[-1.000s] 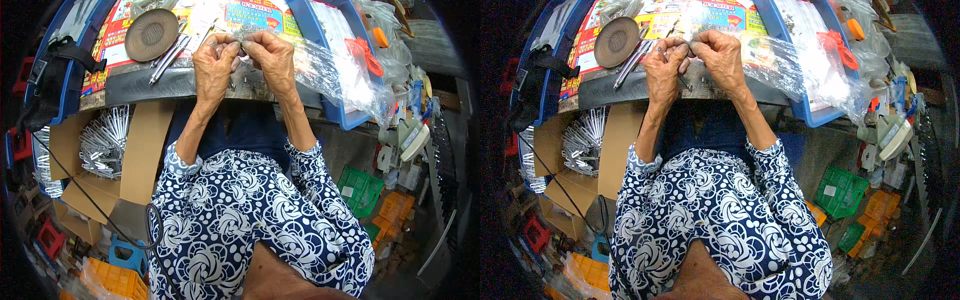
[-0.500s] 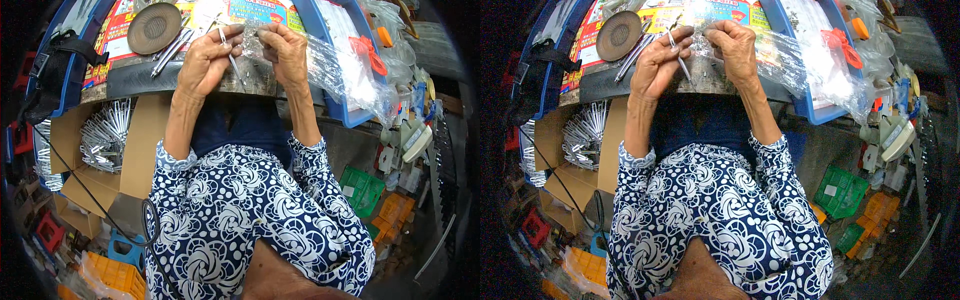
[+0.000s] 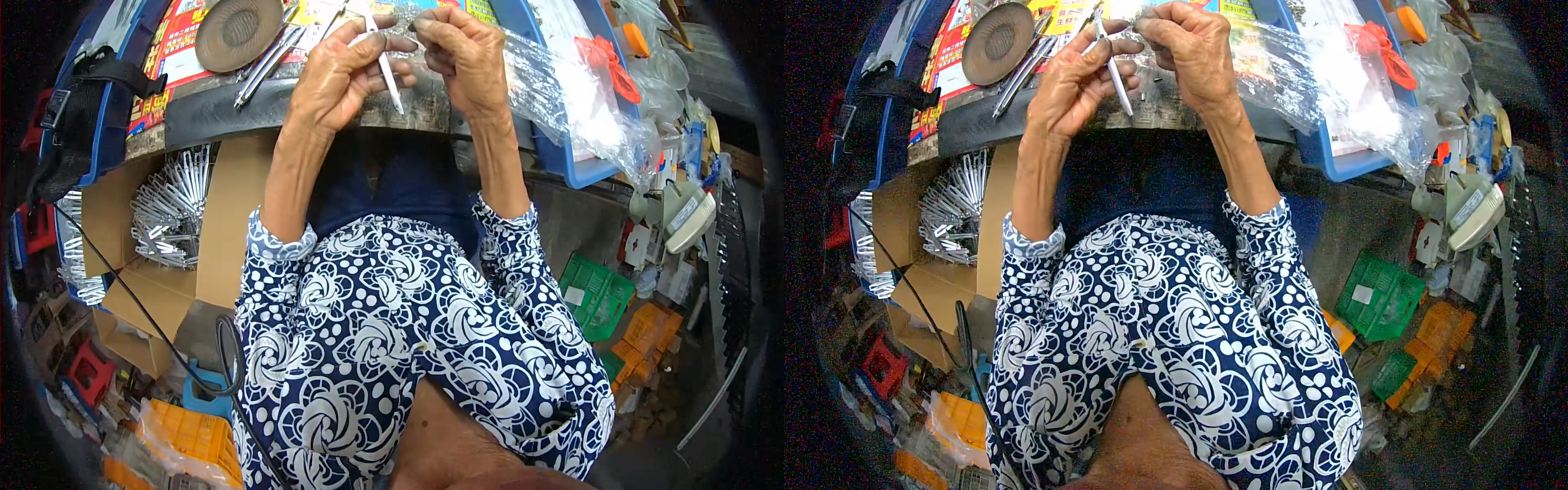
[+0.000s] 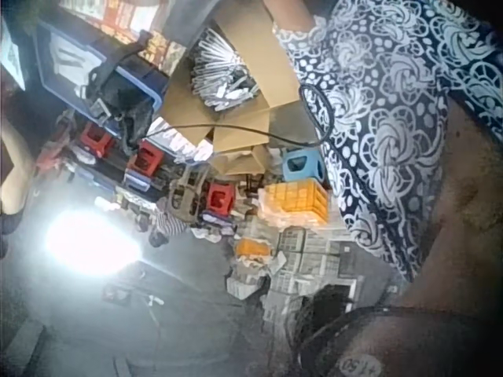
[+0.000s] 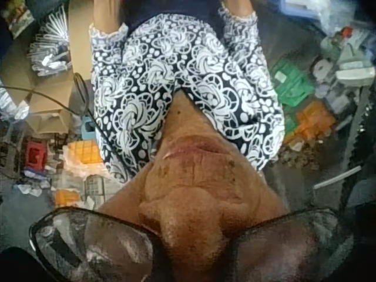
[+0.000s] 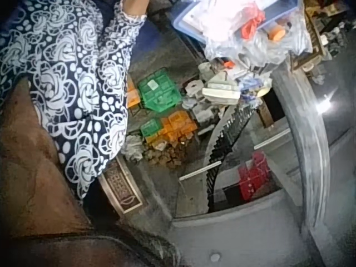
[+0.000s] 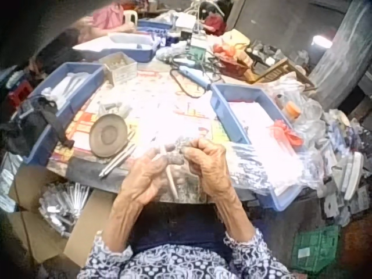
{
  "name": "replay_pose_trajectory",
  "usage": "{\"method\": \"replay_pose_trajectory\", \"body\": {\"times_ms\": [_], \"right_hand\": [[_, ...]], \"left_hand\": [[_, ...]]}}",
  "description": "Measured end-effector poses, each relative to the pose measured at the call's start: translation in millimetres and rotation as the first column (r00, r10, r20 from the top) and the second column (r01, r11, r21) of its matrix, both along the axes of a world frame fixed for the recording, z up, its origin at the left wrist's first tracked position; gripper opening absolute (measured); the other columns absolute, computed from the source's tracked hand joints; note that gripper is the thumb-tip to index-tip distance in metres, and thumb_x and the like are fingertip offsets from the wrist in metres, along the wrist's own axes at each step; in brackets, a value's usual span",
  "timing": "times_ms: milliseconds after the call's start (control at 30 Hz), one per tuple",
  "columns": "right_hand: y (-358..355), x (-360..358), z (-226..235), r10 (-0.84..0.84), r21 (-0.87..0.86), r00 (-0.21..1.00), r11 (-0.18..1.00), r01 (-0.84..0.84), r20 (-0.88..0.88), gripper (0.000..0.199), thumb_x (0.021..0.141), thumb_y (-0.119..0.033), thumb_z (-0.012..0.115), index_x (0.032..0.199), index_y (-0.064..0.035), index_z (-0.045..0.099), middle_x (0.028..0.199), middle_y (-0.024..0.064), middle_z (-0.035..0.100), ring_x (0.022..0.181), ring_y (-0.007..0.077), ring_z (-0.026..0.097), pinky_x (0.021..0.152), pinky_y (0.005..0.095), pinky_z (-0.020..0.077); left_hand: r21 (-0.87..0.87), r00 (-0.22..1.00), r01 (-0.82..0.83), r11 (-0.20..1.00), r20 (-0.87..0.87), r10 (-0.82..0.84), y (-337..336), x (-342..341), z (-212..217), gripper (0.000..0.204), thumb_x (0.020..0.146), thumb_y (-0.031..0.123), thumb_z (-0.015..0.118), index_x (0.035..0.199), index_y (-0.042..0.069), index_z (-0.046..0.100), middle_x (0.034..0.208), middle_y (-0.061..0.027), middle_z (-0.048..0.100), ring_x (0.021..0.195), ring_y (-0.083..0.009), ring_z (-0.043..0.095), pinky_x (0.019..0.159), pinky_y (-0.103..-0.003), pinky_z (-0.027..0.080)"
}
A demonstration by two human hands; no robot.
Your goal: The person takes small parts from bags and trays, fits them onto metal brackets by hand, and sets the assembled components aside on the table.
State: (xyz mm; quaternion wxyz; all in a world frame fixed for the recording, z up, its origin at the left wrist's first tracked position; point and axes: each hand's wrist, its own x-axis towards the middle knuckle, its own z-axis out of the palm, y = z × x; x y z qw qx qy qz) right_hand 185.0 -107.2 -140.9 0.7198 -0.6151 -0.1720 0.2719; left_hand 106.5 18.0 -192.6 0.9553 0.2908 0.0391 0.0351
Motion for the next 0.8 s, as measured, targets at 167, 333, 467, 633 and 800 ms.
{"method": "replay_pose_trajectory", "body": {"times_ms": [167,333,467,633,800], "right_hand": [[4,2,-7,-0.009,-0.033,0.999,0.999,0.01,0.051,0.01,0.074,-0.007,0.054,0.065,-0.0051,0.053,0.051,-0.0056,0.042,0.041,0.0012,0.03,0.039,0.0164,0.0213],[9,-3,-3,0.031,-0.159,0.995,0.987,-0.016,0.095,0.01,0.074,-0.009,0.054,0.065,-0.0042,0.055,0.051,-0.0048,0.043,0.043,0.0018,0.033,0.04,0.0169,0.0234],[16,-3,-10,0.052,-0.158,0.975,0.987,-0.018,0.214,0.012,0.073,-0.009,0.052,0.063,-0.0039,0.054,0.05,-0.0037,0.043,0.042,0.003,0.033,0.039,0.0187,0.0242],[16,-1,-24,0.083,-0.035,0.982,0.996,-0.078,0.171,0.009,0.077,-0.009,0.055,0.075,-0.0002,0.058,0.057,-0.0042,0.045,0.044,-0.0002,0.034,0.04,0.0135,0.0235],[21,1,-28,0.073,-0.008,0.973,0.997,-0.073,0.217,0.008,0.076,-0.009,0.056,0.074,-0.0013,0.058,0.055,-0.0045,0.045,0.044,0.0001,0.036,0.04,0.0138,0.0248]], "left_hand": [[0.026,0.996,-0.054,0.998,-0.071,0.056,1,4,-4,0.021,0.082,0.009,0.049,0.096,-0.006,0.045,0.083,-0.0193,0.057,0.066,-0.0227,0.06,0.061,-0.036,0.054],[0.153,0.977,-0.139,0.978,-0.142,0.161,0,1,0,0.015,0.08,0.007,0.052,0.089,-0.004,0.046,0.076,-0.0187,0.058,0.063,-0.0221,0.06,0.056,-0.034,0.054],[0.091,0.97,-0.201,0.975,-0.119,0.211,-1,1,-1,0.01,0.079,0.003,0.053,0.085,0.0,0.045,0.068,-0.0162,0.057,0.052,-0.0141,0.052,0.042,-0.022,0.042],[0.12,0.95,-0.267,0.956,-0.134,0.283,-4,0,3,0.009,0.078,0.001,0.052,0.085,0.001,0.046,0.065,-0.0133,0.055,0.046,-0.0085,0.041,0.038,-0.018,0.029],[0.128,0.964,-0.241,0.962,-0.082,0.252,-4,1,4,0.009,0.079,0.004,0.051,0.086,0.001,0.046,0.066,-0.0079,0.051,0.051,-0.0087,0.042,0.041,-0.018,0.029]]}}
